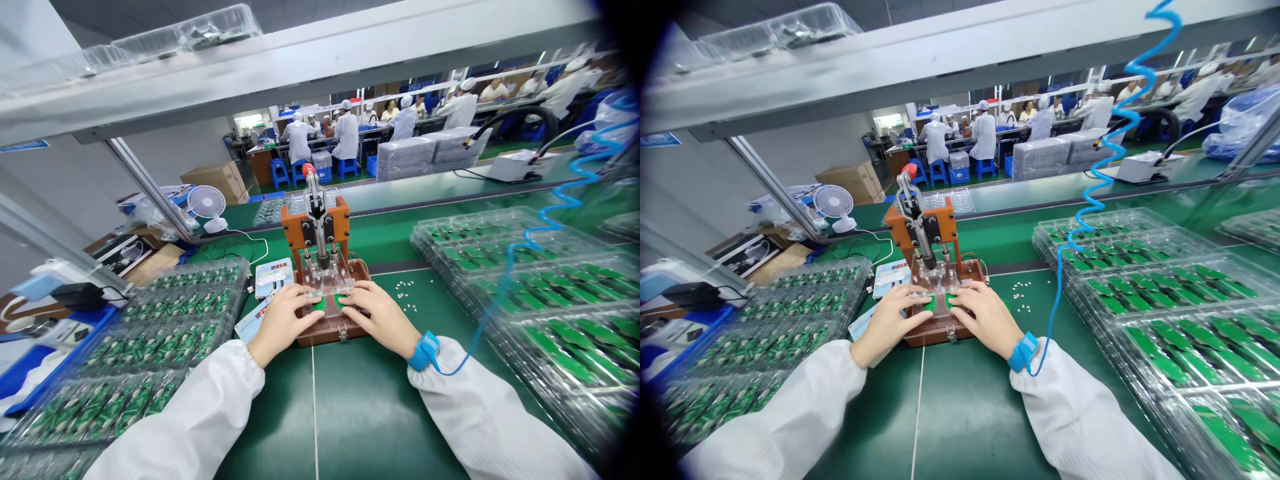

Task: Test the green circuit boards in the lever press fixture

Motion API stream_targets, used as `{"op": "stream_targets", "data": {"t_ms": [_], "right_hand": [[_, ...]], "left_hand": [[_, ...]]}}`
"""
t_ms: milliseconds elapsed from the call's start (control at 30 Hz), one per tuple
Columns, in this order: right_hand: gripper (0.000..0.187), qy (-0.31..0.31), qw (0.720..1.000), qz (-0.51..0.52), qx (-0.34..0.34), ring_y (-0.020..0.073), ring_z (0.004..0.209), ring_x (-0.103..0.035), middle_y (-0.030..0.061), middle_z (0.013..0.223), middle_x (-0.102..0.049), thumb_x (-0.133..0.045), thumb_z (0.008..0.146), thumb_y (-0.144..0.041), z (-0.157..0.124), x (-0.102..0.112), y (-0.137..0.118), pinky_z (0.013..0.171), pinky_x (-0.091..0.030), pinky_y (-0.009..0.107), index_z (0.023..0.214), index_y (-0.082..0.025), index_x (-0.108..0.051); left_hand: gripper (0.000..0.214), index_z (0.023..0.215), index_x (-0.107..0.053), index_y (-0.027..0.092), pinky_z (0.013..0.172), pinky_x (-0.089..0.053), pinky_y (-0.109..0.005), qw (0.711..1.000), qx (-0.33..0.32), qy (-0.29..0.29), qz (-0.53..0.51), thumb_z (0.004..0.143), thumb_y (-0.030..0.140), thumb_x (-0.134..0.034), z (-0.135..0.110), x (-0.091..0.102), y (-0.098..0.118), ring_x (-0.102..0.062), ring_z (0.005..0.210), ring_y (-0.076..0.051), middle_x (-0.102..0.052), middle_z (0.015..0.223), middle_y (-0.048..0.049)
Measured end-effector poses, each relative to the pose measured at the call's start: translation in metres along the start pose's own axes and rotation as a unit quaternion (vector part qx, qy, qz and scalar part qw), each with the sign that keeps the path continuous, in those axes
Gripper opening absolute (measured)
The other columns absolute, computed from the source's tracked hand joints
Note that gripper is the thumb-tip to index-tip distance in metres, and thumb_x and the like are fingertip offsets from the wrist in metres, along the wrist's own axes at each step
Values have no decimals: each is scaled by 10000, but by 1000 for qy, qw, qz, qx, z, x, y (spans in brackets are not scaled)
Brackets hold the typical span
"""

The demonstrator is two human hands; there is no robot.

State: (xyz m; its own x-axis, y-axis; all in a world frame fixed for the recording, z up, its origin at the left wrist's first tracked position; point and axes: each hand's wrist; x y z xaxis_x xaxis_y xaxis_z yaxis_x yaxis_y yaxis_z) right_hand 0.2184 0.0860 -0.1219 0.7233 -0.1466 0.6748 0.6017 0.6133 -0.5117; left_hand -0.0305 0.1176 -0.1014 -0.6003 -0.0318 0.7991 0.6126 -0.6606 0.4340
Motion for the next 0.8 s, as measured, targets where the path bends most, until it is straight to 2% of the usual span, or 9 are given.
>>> {"op": "stream_targets", "data": {"t_ms": [133,233,333,433,500,567,633,700,800], "right_hand": [[165,8,1000,16,-1,285,1127,-619,43,1134,-772,-602,987,-250,-1,1,-1,1009,-538,501,1055,-232,-751],[137,23,999,31,-6,262,1033,-668,22,1028,-792,-632,955,-247,2,7,-3,953,-561,451,964,-254,-769],[166,93,994,43,-38,230,884,-698,32,897,-779,-619,946,-262,14,23,-6,853,-572,394,838,-232,-742],[204,201,975,59,-74,219,914,-708,57,960,-763,-548,985,-310,44,48,-13,843,-571,363,911,-206,-707],[209,255,962,79,-57,219,1045,-694,63,1096,-748,-525,992,-322,76,66,-20,923,-557,366,1036,-205,-692],[263,280,956,90,-14,237,1162,-655,71,1226,-716,-547,971,-339,114,81,-25,1013,-519,405,1169,-210,-664],[365,256,963,88,-7,267,1234,-619,92,1280,-699,-552,972,-400,154,91,-30,1096,-457,467,1270,-201,-621],[427,178,976,111,-61,287,1212,-635,120,1194,-732,-518,997,-499,191,96,-34,1121,-431,503,1238,-167,-635],[510,60,968,206,-132,260,982,-717,120,953,-766,-499,998,-606,231,100,-41,987,-541,452,1044,-137,-694]], "left_hand": [[202,1065,-783,229,982,-516,-476,1000,2,5,13,924,349,-705,-2,0,4,-612,1127,-283,-715,1160,-82],[179,1052,-781,215,1012,-492,-500,1000,-7,15,17,908,306,-722,-3,-1,4,-604,1155,-293,-712,1181,-84],[179,1043,-776,203,1024,-480,-516,1000,-6,27,11,898,299,-734,-5,-4,2,-619,1140,-295,-728,1148,-85],[176,1042,-768,193,1047,-469,-522,999,-17,41,-5,906,292,-715,-7,-7,-1,-614,1164,-299,-724,1153,-95],[184,1066,-757,196,1062,-464,-517,998,-28,45,-27,928,291,-681,-10,-10,-4,-603,1196,-298,-709,1190,-103],[208,1108,-739,209,1073,-463,-501,996,-35,54,-57,956,308,-637,-13,-11,-8,-589,1234,-292,-679,1265,-110],[239,1158,-713,226,1079,-462,-482,992,-25,79,-92,983,334,-591,-15,-12,-13,-582,1255,-282,-646,1324,-112],[255,1178,-690,232,1087,-454,-469,984,3,127,-129,1003,353,-550,-15,-12,-19,-582,1258,-272,-642,1321,-110],[261,1148,-677,223,1077,-452,-452,960,58,208,-176,1007,389,-532,-11,-10,-31,-587,1242,-270,-661,1265,-105]]}}
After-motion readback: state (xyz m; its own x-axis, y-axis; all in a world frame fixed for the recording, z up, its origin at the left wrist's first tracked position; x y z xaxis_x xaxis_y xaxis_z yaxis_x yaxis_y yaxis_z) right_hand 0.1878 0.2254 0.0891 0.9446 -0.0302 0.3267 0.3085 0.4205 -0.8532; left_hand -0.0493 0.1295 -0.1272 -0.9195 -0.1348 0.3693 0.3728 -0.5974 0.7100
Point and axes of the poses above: each hand's wrist, its own z-axis towards the middle knuckle, its own x-axis out of the back of the hand, y = z × x
